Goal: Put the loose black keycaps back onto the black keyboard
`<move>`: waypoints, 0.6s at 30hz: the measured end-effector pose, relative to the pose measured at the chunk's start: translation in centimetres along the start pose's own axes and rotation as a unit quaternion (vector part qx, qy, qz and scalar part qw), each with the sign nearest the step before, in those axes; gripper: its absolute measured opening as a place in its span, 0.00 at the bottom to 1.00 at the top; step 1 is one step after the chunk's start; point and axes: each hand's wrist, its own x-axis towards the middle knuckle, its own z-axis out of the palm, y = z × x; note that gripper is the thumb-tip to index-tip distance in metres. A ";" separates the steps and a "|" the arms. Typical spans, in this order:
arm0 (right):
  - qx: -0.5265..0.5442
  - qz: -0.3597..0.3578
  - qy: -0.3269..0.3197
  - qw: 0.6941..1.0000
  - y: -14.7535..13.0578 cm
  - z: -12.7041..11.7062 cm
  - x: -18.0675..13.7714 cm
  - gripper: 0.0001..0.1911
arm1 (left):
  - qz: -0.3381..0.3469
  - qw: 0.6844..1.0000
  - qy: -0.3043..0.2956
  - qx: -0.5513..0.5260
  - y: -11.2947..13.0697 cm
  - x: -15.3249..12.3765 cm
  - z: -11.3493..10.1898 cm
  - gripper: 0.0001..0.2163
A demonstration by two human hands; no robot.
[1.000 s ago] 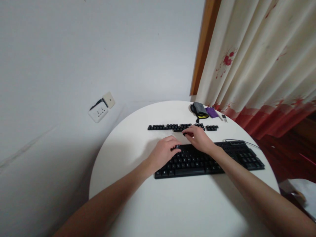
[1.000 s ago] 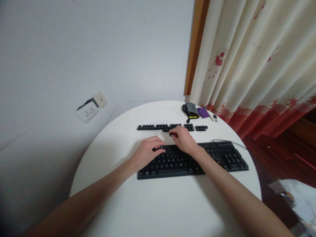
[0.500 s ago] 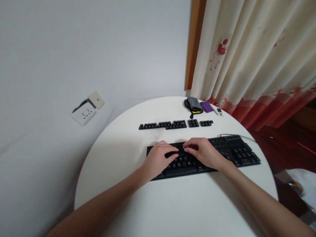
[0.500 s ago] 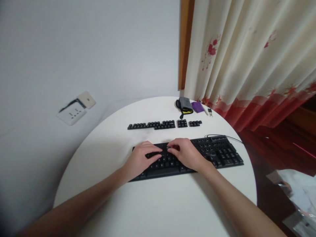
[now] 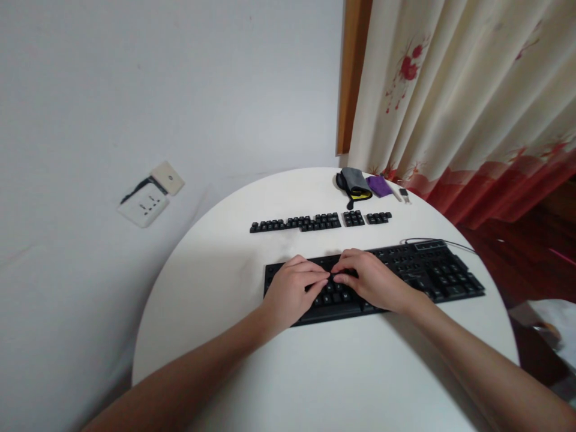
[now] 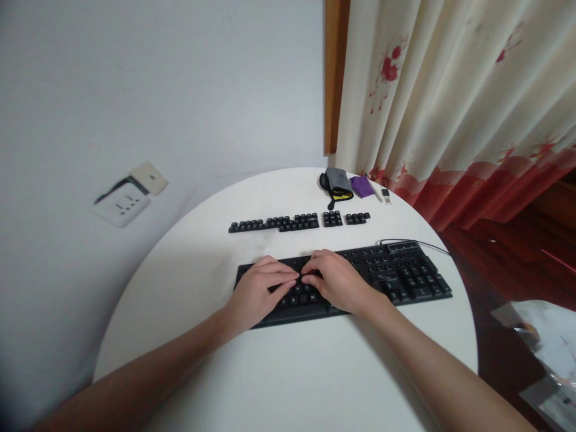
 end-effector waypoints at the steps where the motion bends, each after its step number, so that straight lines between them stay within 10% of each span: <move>1: -0.003 0.004 0.002 1.000 0.0 0.1 0.0 0.06 | -0.010 1.000 0.001 -0.008 0.0 0.1 0.0 0.08; 18: -0.002 0.016 0.003 1.000 -0.3 0.0 0.1 0.07 | -0.058 0.997 0.022 -0.051 -0.7 0.2 0.3 0.04</move>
